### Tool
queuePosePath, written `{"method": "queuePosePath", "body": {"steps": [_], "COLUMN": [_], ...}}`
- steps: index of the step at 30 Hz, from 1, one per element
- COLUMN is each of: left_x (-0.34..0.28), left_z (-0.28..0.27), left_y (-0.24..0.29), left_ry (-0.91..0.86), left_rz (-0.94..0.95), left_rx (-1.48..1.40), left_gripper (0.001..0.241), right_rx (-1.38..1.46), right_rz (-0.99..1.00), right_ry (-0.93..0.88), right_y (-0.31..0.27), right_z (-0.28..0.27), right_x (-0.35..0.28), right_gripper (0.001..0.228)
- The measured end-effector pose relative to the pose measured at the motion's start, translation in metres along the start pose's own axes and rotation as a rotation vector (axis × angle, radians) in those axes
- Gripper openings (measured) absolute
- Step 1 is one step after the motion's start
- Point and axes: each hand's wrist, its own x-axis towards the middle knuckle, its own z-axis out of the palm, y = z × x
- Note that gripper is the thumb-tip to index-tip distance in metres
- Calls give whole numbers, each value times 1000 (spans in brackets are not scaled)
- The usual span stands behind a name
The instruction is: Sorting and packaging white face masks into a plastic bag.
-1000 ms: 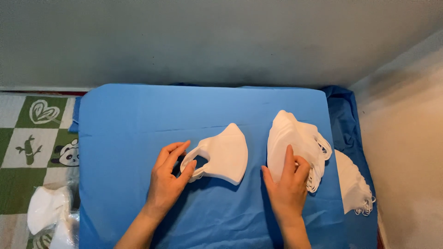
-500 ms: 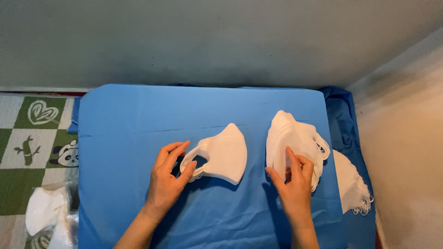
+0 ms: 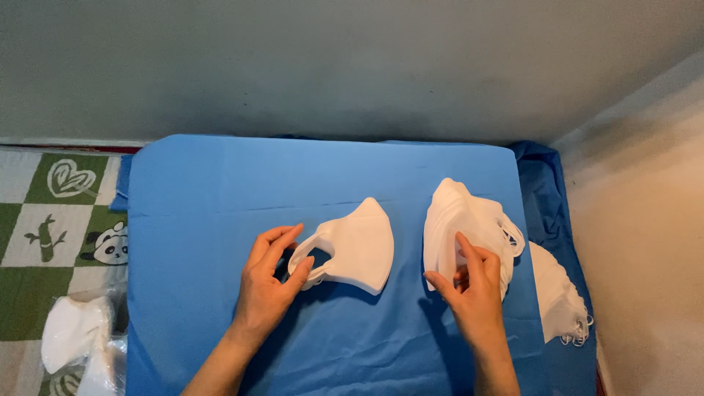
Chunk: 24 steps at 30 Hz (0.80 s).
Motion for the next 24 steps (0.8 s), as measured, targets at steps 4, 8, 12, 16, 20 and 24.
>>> {"method": "queuePosePath", "body": {"steps": [4, 8, 12, 16, 20, 24], "left_x": [-1, -2, -3, -6, -10, -11], "left_z": [-2, -4, -2, -5, -11, -11], "left_y": [9, 14, 4, 20, 23, 15], "left_ry": [50, 54, 87, 181, 63, -205], "left_rz": [59, 26, 125, 246, 399, 306], "left_rx": [-59, -79, -14, -55, -141, -502], "left_gripper": [52, 53, 50, 46, 60, 98], "right_rx": [35, 13, -58, -118, 344, 580], "right_rz": [-3, -54, -38, -180, -142, -83], "right_ry": [24, 125, 257, 326, 196, -21], "right_y": [-10, -19, -39, -44, -27, -82], "right_z": [-3, -16, -42, -70, -52, -10], "right_x": [-6, -15, -28, -60, -80, -60], "right_gripper": [82, 41, 22, 17, 28, 33]}}
